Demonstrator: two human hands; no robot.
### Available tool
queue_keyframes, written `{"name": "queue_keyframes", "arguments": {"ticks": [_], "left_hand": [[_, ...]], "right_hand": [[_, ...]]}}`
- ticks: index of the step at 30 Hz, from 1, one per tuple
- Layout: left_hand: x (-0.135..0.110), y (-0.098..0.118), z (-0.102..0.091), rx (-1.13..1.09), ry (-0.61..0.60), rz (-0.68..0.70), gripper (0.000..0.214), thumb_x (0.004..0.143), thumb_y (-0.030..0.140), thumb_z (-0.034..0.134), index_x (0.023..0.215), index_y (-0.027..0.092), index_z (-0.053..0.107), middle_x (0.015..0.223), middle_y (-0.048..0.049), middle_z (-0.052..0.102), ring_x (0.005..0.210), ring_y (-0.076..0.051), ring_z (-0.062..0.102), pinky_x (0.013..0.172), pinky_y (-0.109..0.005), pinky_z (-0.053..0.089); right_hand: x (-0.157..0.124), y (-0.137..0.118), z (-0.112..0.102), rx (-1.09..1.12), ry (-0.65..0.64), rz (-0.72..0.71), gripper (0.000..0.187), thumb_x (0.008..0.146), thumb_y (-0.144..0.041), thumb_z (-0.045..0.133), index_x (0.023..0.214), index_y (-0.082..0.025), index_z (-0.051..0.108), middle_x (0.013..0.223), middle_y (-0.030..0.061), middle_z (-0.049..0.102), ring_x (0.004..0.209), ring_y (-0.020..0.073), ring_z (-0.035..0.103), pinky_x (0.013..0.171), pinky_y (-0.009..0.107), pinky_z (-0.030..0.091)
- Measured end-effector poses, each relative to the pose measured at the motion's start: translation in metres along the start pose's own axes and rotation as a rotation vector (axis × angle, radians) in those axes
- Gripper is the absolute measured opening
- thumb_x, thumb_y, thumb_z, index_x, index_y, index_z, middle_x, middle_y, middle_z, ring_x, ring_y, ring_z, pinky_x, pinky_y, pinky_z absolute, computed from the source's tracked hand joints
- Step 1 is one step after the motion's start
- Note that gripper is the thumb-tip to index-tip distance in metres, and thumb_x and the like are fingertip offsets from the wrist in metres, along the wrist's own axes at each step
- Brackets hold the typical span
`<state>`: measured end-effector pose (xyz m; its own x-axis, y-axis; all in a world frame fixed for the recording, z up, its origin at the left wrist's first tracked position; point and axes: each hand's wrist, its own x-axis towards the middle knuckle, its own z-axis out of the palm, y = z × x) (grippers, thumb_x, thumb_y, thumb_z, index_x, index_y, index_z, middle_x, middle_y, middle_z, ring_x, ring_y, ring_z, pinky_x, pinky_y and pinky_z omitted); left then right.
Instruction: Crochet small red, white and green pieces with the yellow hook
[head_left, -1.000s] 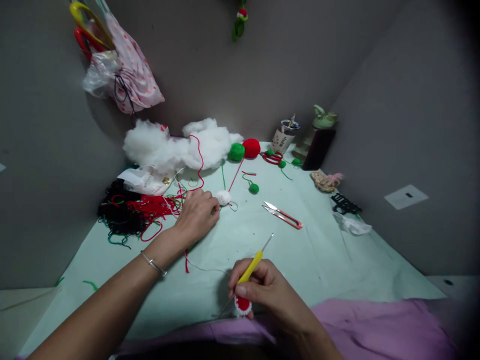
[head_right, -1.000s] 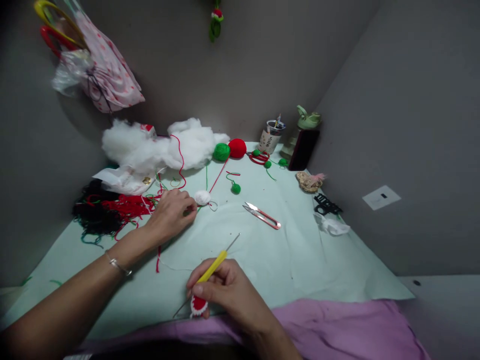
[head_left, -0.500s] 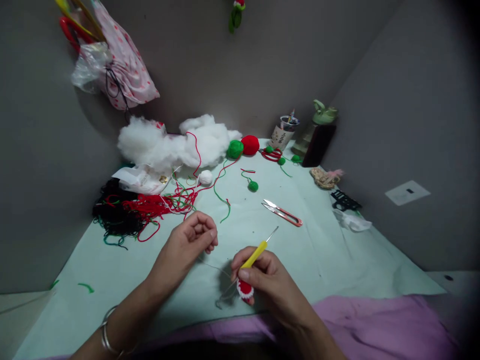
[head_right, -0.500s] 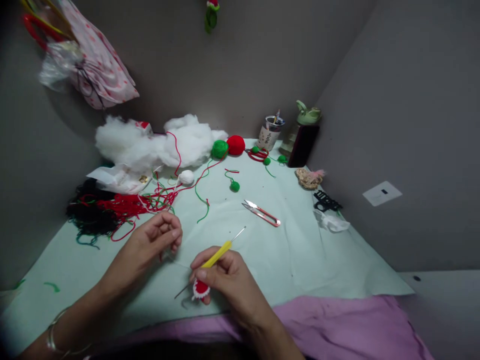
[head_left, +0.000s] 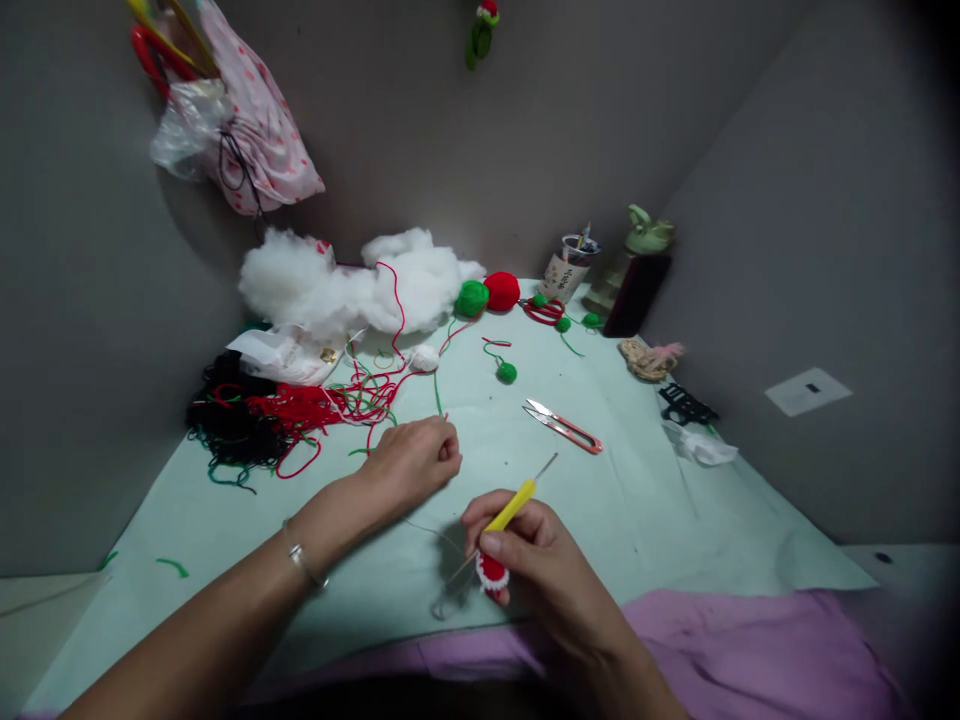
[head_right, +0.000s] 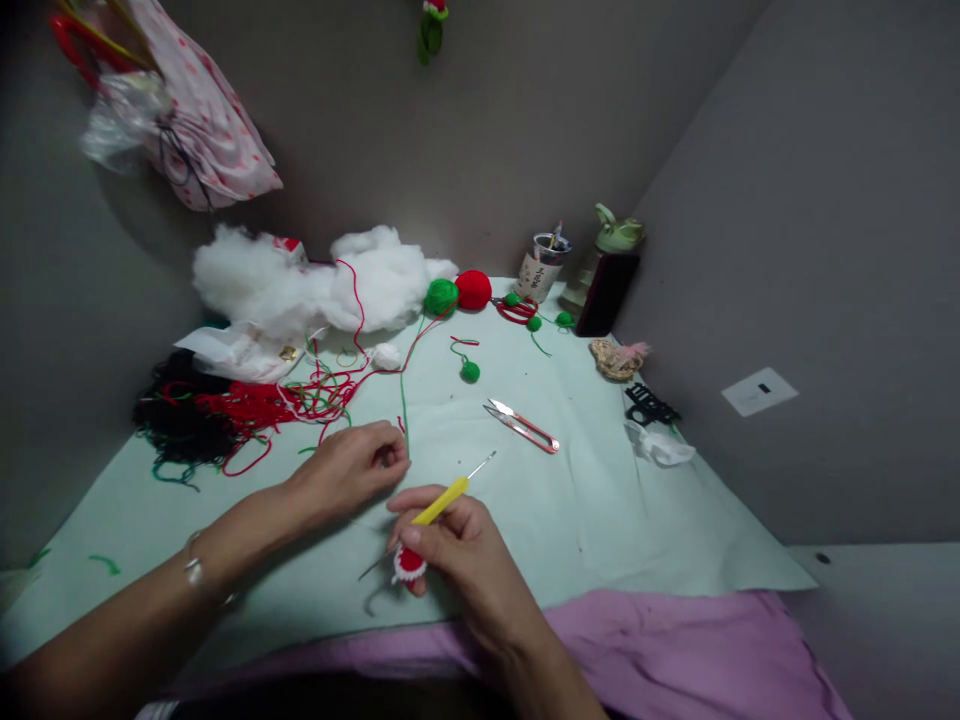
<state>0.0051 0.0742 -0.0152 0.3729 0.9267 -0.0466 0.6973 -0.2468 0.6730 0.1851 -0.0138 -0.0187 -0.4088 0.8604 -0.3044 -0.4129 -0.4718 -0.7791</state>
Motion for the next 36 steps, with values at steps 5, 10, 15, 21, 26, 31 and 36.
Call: {"name": "queue_keyframes", "arguments": {"ticks": [5,10,15,21,26,31,36], "left_hand": [[-0.056,0.008,0.003,-0.158,0.028,0.027,0.014,0.093,0.023,0.059,0.081,0.022,0.067,0.078,0.0008,0.065,0.068,-0.015,0.061,0.063,-0.025,0.048],[-0.098,0.004,0.022,-0.338,0.306,0.107,0.016,0.091,0.017,0.063,0.077,0.022,0.065,0.073,0.0031,0.063,0.062,-0.012,0.056,0.062,-0.022,0.047],[-0.119,0.000,0.035,-0.461,0.246,0.166,0.015,0.092,0.014,0.066,0.081,0.024,0.066,0.076,0.0038,0.063,0.065,-0.011,0.057,0.064,-0.021,0.047],[-0.122,0.001,0.026,-0.605,0.019,0.117,0.014,0.091,0.023,0.070,0.077,0.023,0.067,0.075,0.0018,0.063,0.065,-0.013,0.058,0.062,-0.023,0.047],[-0.118,0.006,0.020,-0.614,-0.065,0.149,0.012,0.087,0.021,0.071,0.076,0.022,0.067,0.077,0.0004,0.065,0.066,-0.013,0.059,0.062,-0.023,0.048],[-0.113,0.007,0.014,-0.576,-0.107,0.145,0.012,0.089,0.020,0.070,0.077,0.022,0.070,0.078,0.0000,0.067,0.066,-0.014,0.062,0.063,-0.023,0.051],[-0.064,0.000,-0.026,-0.197,0.060,0.274,0.020,0.105,0.026,0.053,0.107,0.023,0.073,0.106,-0.0062,0.076,0.101,-0.020,0.069,0.092,-0.031,0.053]], "right_hand": [[0.007,-0.002,-0.002,0.046,0.076,0.022,0.039,0.074,-0.034,0.093,0.107,-0.016,0.082,0.067,-0.0028,0.066,0.047,0.0036,0.050,0.045,0.016,0.038],[0.011,0.003,0.001,0.087,0.110,0.088,0.042,0.069,-0.033,0.096,0.105,-0.015,0.083,0.067,-0.0024,0.066,0.047,0.0033,0.050,0.045,0.016,0.038],[0.003,0.008,-0.002,0.077,0.020,0.201,0.035,0.071,-0.033,0.095,0.097,-0.013,0.084,0.065,-0.0002,0.068,0.050,0.0049,0.052,0.047,0.017,0.040],[-0.006,0.015,-0.003,0.064,-0.073,0.222,0.024,0.072,-0.033,0.094,0.077,-0.013,0.081,0.060,-0.0019,0.066,0.046,0.0038,0.050,0.045,0.016,0.038],[-0.010,0.009,0.000,-0.032,-0.114,0.187,0.026,0.073,-0.037,0.093,0.076,-0.014,0.080,0.062,-0.0018,0.067,0.047,0.0041,0.050,0.048,0.017,0.039],[-0.013,0.001,-0.002,-0.109,-0.099,0.150,0.027,0.072,-0.039,0.094,0.074,-0.015,0.079,0.063,-0.0025,0.065,0.053,0.0048,0.050,0.053,0.018,0.039],[-0.016,0.000,-0.005,-0.177,-0.168,0.102,0.028,0.074,-0.040,0.093,0.077,-0.015,0.079,0.068,-0.0024,0.065,0.053,0.0040,0.045,0.053,0.018,0.034]]}}
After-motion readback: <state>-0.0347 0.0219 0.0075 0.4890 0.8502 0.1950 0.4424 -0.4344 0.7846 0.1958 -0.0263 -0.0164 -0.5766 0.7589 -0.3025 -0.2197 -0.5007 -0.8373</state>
